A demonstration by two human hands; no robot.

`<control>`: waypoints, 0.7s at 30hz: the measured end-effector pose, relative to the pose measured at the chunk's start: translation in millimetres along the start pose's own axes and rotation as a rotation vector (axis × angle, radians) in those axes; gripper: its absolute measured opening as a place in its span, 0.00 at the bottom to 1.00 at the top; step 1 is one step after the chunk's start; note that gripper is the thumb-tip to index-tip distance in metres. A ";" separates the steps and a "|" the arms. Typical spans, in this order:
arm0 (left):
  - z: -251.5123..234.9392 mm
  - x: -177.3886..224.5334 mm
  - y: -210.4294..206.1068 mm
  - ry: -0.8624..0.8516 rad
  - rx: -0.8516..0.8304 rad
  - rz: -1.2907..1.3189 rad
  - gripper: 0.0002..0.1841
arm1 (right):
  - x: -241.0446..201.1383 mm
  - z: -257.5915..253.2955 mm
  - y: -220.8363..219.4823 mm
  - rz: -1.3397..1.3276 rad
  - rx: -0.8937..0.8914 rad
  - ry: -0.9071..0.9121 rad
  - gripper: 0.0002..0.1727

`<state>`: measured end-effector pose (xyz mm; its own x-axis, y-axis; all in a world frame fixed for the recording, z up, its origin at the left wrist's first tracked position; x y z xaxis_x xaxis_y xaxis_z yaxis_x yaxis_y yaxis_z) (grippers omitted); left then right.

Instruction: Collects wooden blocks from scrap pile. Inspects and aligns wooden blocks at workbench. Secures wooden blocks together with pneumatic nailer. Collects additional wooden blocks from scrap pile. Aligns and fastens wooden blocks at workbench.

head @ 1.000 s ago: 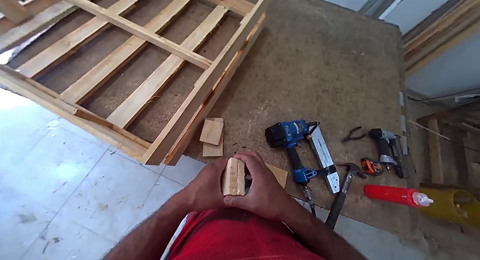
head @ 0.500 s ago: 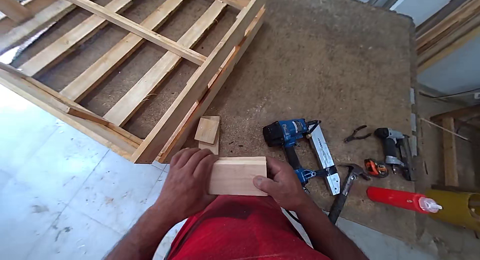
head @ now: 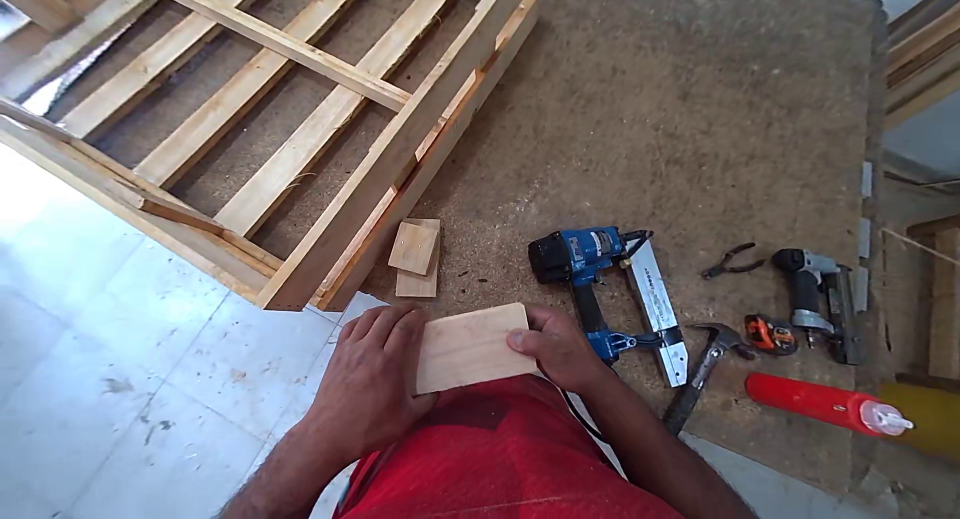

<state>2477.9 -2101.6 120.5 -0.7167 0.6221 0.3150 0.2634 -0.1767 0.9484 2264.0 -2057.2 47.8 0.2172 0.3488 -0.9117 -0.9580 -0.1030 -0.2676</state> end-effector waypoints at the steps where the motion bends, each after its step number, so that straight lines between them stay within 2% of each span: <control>1: -1.1 -2.4 0.0 0.039 -0.047 0.023 0.47 | 5.5 -4.1 2.3 -0.064 -0.011 -0.031 0.23; 3: -4.6 -9.7 -1.2 0.107 -0.139 0.038 0.46 | 11.3 -9.6 3.2 -0.187 -0.014 -0.130 0.24; 6: -8.2 -17.1 -16.4 0.150 -0.292 0.014 0.46 | 16.2 -13.8 1.3 -0.227 -0.031 -0.253 0.22; 10: -11.5 -16.4 -26.3 0.188 -0.345 0.086 0.45 | 12.7 -18.6 2.2 -0.230 -0.049 -0.296 0.20; 16: -6.1 -10.0 -18.3 0.160 -0.199 0.081 0.44 | 9.3 -13.8 2.6 -0.194 -0.054 -0.248 0.21; 21: 4.8 9.8 0.0 0.038 0.020 0.038 0.45 | -12.1 2.2 5.2 0.011 -0.101 -0.027 0.21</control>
<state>2474.0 -2091.8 123.4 -0.7297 0.5860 0.3523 0.3032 -0.1845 0.9349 2256.0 -2059.9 58.1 0.1999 0.3721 -0.9064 -0.9363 -0.1999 -0.2886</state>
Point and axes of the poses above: each hand's wrist, its own z-axis away from the middle knuckle, its own y-axis out of the back of the hand, x = y × z, the point moved 8 cm from there along -z, towards the middle knuckle, and after that the axes turned 1 degree about -x, right-handed, at the moved point
